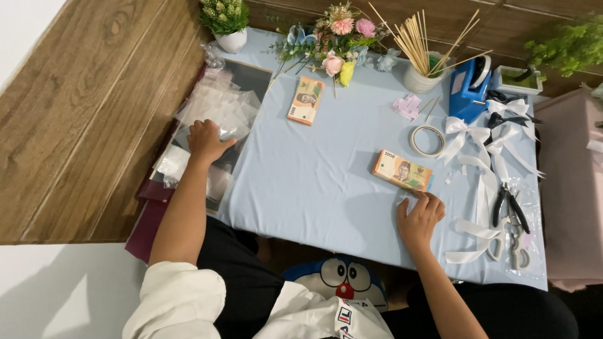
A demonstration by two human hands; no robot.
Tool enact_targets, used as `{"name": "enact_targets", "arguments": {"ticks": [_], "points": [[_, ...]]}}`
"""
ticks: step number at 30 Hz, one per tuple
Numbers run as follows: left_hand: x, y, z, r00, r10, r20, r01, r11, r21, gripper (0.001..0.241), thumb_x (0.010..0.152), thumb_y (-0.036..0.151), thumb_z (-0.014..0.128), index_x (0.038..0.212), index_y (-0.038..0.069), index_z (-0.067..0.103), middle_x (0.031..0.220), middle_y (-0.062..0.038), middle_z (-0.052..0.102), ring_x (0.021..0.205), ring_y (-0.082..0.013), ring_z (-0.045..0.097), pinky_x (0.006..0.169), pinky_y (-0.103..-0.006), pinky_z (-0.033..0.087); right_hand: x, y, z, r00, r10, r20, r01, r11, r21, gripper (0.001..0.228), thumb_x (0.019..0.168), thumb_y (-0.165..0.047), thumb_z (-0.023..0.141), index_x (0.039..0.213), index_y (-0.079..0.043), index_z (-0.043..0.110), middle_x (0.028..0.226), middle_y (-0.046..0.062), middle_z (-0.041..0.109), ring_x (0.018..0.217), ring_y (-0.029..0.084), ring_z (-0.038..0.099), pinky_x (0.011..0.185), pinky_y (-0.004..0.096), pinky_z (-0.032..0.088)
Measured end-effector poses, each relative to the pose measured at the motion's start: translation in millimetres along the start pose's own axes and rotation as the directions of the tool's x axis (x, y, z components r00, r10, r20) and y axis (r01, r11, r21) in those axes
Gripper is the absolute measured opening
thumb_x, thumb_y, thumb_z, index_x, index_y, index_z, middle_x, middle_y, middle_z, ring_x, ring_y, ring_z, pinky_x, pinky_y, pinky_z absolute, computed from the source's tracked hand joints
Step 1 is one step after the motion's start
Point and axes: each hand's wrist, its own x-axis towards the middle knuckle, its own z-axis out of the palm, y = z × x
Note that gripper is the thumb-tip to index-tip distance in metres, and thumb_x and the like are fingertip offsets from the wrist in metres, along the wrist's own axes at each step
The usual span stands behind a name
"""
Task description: The person sits cross-legged at a table and repeatedly places stacks of banknotes into small clear plastic bags. They fold the top of each bag to seal it and set the wrapped money aside on the table. The person handles the banknotes and bags by hand without using any tools.
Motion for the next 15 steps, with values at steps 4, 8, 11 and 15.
{"name": "enact_targets", "arguments": {"ticks": [4, 8, 11, 15], "points": [[5, -6, 11, 1.000, -0.002, -0.029, 0.001, 1.000, -0.030, 0.056, 0.082, 0.040, 0.081, 0.113, 0.001, 0.056, 0.107, -0.022, 0.058, 0.111, -0.0418, 0.057, 0.089, -0.0597, 0.045, 0, 0, -1, 1.000, -0.002, -0.011, 0.002, 1.000, -0.011, 0.030, 0.087, -0.015, 0.072, 0.113, -0.008, 0.058, 0.108, 0.009, 0.050, 0.104, 0.031, 0.048, 0.088, 0.041, 0.036], [7, -7, 15, 0.996, -0.013, -0.088, 0.004, 0.994, -0.106, 0.045, 0.086, 0.026, 0.076, 0.116, 0.009, 0.047, 0.090, -0.006, 0.071, 0.094, -0.0331, 0.067, 0.085, -0.0537, 0.040, -1, 1, -1, 1.000, 0.001, -0.012, 0.000, 1.000, 0.007, 0.031, 0.087, -0.015, 0.071, 0.113, -0.008, 0.057, 0.109, 0.010, 0.050, 0.104, 0.032, 0.048, 0.088, 0.042, 0.036], [-2, 10, -3, 0.989, -0.005, -0.145, -0.023, 0.982, -0.190, 0.036, 0.088, 0.021, 0.073, 0.118, 0.011, 0.054, 0.089, -0.003, 0.073, 0.092, -0.0293, 0.069, 0.087, -0.0503, 0.038, -1, 1, -2, 1.000, 0.004, -0.007, -0.004, 0.999, 0.034, 0.031, 0.088, -0.014, 0.071, 0.114, -0.008, 0.056, 0.110, 0.011, 0.050, 0.104, 0.033, 0.048, 0.088, 0.043, 0.036], [-26, 40, -23, 0.978, 0.000, -0.206, -0.110, 0.846, -0.522, 0.025, 0.083, 0.024, 0.081, 0.104, 0.017, 0.069, 0.092, -0.003, 0.075, 0.090, -0.0230, 0.072, 0.082, -0.0395, 0.052, -3, 6, 4, 1.000, 0.002, -0.002, -0.002, 0.999, 0.037, 0.029, 0.089, -0.015, 0.071, 0.114, -0.008, 0.056, 0.111, 0.010, 0.050, 0.105, 0.032, 0.048, 0.088, 0.043, 0.035]]}}
